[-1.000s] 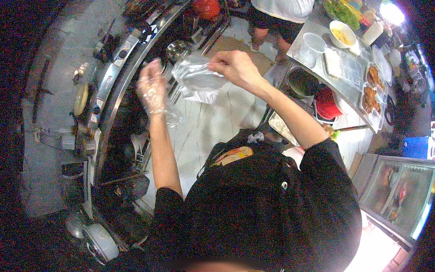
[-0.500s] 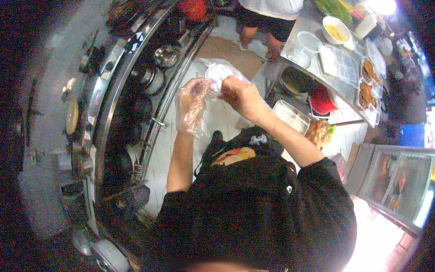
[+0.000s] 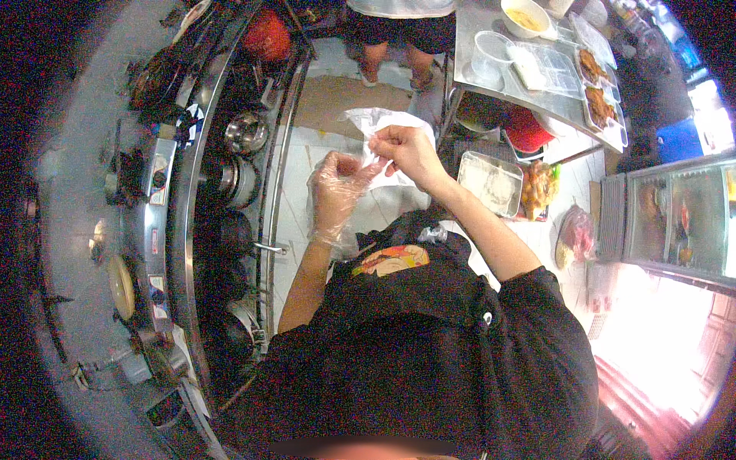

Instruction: The person prepares a bento-style meal by lining a plastic container with a plastic bag, pouring a beaten egg mixture into it, and cooking scrambled eggs in a pan. They then transfer the cooked eggs into the container and add various side dishes using tongs, including fried items, vegetables, and rice.

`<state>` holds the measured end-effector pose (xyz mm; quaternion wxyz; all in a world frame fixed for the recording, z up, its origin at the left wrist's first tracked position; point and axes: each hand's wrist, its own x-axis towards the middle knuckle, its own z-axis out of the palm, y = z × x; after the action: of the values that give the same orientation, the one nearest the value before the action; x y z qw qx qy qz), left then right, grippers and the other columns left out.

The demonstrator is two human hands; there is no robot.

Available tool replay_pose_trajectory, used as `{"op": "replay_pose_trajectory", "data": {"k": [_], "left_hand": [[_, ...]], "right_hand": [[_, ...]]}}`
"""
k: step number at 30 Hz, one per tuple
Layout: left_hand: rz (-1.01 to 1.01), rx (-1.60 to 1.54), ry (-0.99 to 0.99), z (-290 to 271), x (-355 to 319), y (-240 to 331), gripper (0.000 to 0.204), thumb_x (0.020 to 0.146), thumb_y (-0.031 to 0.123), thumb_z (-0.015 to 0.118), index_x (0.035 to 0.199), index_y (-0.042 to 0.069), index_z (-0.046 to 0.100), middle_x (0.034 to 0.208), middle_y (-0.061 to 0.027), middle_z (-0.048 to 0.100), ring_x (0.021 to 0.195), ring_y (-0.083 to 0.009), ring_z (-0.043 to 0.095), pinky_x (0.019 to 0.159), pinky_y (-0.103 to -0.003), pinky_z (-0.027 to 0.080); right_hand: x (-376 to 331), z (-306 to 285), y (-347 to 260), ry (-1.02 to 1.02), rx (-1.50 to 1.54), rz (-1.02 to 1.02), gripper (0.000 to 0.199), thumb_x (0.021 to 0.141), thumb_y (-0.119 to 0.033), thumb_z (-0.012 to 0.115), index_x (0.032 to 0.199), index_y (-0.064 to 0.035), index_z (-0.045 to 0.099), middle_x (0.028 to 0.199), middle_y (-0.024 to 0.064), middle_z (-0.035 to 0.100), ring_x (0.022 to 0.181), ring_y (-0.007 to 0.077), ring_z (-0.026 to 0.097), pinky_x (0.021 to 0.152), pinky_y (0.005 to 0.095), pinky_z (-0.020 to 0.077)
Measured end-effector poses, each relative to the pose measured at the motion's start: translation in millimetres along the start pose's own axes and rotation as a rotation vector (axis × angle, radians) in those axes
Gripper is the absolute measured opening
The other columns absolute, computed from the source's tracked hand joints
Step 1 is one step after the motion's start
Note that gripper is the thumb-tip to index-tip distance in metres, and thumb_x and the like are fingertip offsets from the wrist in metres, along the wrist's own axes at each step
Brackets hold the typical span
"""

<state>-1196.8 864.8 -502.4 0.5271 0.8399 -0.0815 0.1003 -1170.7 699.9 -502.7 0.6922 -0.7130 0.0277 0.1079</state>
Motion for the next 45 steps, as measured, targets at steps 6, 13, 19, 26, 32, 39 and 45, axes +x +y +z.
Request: {"op": "replay_pose_trajectory", "data": {"k": [6, 13, 19, 26, 32, 39, 45], "left_hand": [[-0.335, -0.662, -0.211, -17, 21, -18, 0.025, 0.09, 0.017, 0.067, 0.108, 0.001, 0.063, 0.09, -0.0069, 0.066, 0.076, -0.0118, 0.064, 0.059, -0.023, 0.053], [-0.466, -0.826, -0.26, -19, 34, -28, 0.013, 0.093, 0.013, 0.062, 0.098, 0.002, 0.067, 0.086, -0.0034, 0.066, 0.073, -0.0101, 0.062, 0.059, -0.023, 0.052], [-0.294, -0.601, -0.28, -17, 36, -34, 0.013, 0.093, 0.012, 0.062, 0.097, 0.001, 0.066, 0.085, -0.004, 0.066, 0.072, -0.0111, 0.063, 0.059, -0.025, 0.053], [-0.539, -0.916, -0.241, -14, 40, -33, 0.016, 0.091, 0.012, 0.064, 0.103, 0.001, 0.065, 0.089, -0.0062, 0.067, 0.074, -0.015, 0.066, 0.062, -0.028, 0.057], [-0.37, -0.721, -0.261, -10, 34, -22, 0.018, 0.095, 0.011, 0.059, 0.104, -0.003, 0.062, 0.091, -0.0096, 0.065, 0.075, -0.0168, 0.067, 0.062, -0.03, 0.06], [-0.361, -0.765, -0.221, -6, 35, -34, 0.018, 0.096, 0.011, 0.057, 0.103, -0.004, 0.062, 0.091, -0.0108, 0.065, 0.071, -0.0179, 0.067, 0.06, -0.03, 0.06], [-0.432, -0.834, -0.226, -5, 36, -22, 0.018, 0.097, 0.013, 0.056, 0.101, -0.004, 0.062, 0.092, -0.0103, 0.065, 0.073, -0.0153, 0.066, 0.061, -0.029, 0.059]], "right_hand": [[-3, 26, -2, 0.019, 0.233, 0.066, 0.025, 0.09, -0.028, 0.068, 0.086, -0.0034, 0.064, 0.072, -0.0008, 0.06, 0.061, 0.0059, 0.056, 0.049, 0.0237, 0.0508], [-4, 30, 3, 0.11, 0.474, 0.116, 0.018, 0.094, -0.025, 0.063, 0.092, -0.0074, 0.063, 0.08, -0.0045, 0.06, 0.069, 0.004, 0.057, 0.06, 0.0219, 0.0519], [-6, 28, 5, 0.033, 0.122, -0.056, 0.019, 0.093, -0.021, 0.063, 0.093, -0.0015, 0.062, 0.083, 0.0009, 0.061, 0.072, 0.0087, 0.061, 0.063, 0.0257, 0.0572], [-7, 21, 10, 0.097, 0.475, 0.072, 0.018, 0.091, -0.019, 0.067, 0.093, -0.0021, 0.061, 0.083, 0.0004, 0.061, 0.073, 0.0067, 0.06, 0.062, 0.0247, 0.0564], [-15, 27, 3, 0.134, 0.072, -0.027, 0.018, 0.094, -0.024, 0.064, 0.095, -0.0058, 0.06, 0.082, -0.0031, 0.059, 0.073, 0.0044, 0.058, 0.062, 0.023, 0.0547], [-19, 30, -3, 0.233, 0.296, 0.032, 0.019, 0.093, -0.024, 0.064, 0.097, -0.0063, 0.061, 0.085, -0.0032, 0.061, 0.075, 0.0038, 0.057, 0.06, 0.0202, 0.0512], [-12, 23, 12, 0.282, 0.282, 0.048, 0.018, 0.093, -0.024, 0.065, 0.1, -0.0073, 0.064, 0.08, -0.0054, 0.062, 0.067, 0.0019, 0.055, 0.056, 0.0197, 0.0478]]}}
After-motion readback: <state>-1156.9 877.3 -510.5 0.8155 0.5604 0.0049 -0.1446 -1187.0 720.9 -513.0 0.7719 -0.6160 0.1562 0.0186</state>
